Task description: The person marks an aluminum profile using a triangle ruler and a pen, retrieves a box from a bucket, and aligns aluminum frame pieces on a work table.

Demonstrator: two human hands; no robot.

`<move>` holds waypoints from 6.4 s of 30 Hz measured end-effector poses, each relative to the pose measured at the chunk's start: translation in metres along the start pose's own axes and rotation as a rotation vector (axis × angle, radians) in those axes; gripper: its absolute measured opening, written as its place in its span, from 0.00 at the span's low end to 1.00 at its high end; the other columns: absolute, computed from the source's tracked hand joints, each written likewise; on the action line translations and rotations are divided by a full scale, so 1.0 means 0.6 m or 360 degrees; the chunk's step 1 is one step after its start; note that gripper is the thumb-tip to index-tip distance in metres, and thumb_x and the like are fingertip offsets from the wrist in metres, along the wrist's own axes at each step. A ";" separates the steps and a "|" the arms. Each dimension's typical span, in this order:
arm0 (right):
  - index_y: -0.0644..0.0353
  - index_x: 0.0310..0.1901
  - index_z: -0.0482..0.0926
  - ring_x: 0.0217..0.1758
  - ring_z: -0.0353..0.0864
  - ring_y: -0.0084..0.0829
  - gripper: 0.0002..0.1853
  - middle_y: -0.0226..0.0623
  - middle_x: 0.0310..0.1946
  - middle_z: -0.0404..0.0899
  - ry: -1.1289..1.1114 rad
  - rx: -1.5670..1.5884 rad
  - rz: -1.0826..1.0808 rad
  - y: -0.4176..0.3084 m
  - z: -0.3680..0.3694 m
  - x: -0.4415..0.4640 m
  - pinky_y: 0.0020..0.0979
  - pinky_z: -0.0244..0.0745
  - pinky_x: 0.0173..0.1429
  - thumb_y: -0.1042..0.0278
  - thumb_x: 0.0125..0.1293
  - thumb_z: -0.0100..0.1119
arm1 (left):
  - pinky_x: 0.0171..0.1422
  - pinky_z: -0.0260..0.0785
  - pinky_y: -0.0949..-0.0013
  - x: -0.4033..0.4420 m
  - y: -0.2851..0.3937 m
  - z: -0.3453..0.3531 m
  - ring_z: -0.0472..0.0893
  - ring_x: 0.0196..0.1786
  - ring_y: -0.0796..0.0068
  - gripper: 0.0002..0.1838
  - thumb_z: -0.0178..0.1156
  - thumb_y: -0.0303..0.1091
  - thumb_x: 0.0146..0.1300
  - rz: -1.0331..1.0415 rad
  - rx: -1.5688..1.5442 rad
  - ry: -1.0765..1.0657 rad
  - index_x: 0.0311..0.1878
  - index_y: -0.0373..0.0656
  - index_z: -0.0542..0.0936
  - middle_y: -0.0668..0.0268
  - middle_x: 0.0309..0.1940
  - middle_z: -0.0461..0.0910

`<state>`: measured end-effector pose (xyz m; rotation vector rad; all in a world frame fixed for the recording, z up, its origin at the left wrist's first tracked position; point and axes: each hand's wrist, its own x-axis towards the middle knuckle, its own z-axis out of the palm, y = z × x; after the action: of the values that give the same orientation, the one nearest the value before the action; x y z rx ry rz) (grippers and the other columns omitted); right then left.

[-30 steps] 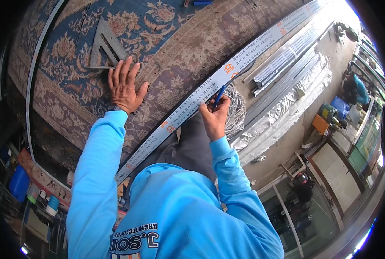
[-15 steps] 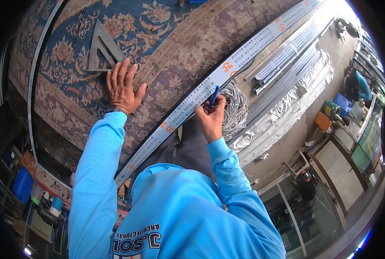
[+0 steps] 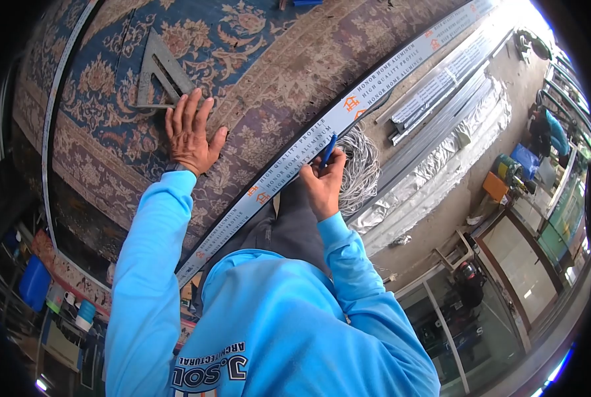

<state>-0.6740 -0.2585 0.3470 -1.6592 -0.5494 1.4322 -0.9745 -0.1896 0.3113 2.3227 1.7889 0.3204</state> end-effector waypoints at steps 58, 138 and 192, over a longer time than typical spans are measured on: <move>0.59 0.59 0.62 0.35 0.66 0.15 0.29 0.27 0.40 0.69 -0.0027 -0.0195 -0.0068 0.001 0.003 0.004 0.20 0.66 0.39 0.77 0.61 0.68 | 0.90 0.37 0.33 -0.001 -0.002 0.002 0.52 0.88 0.51 0.35 0.55 0.60 0.78 -0.0024 -0.0022 0.0023 0.83 0.62 0.62 0.65 0.87 0.56; 0.62 0.57 0.63 0.36 0.68 0.16 0.32 0.28 0.42 0.68 0.0191 -0.0264 -0.0229 -0.071 -0.042 0.113 0.21 0.72 0.41 0.78 0.55 0.74 | 0.91 0.36 0.34 -0.002 -0.001 0.001 0.51 0.88 0.52 0.35 0.58 0.57 0.78 -0.0033 -0.0051 0.0042 0.83 0.63 0.63 0.67 0.87 0.55; 0.60 0.57 0.60 0.38 0.68 0.16 0.34 0.30 0.44 0.68 0.0180 -0.0273 -0.0177 0.039 0.047 -0.058 0.20 0.69 0.42 0.79 0.56 0.74 | 0.93 0.37 0.40 -0.009 -0.011 0.018 0.51 0.89 0.57 0.34 0.54 0.60 0.79 -0.0048 -0.0097 0.0105 0.84 0.65 0.62 0.69 0.88 0.53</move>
<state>-0.7141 -0.2898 0.3484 -1.8023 -0.7055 1.2312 -0.9787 -0.1936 0.2990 2.2667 1.8153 0.4457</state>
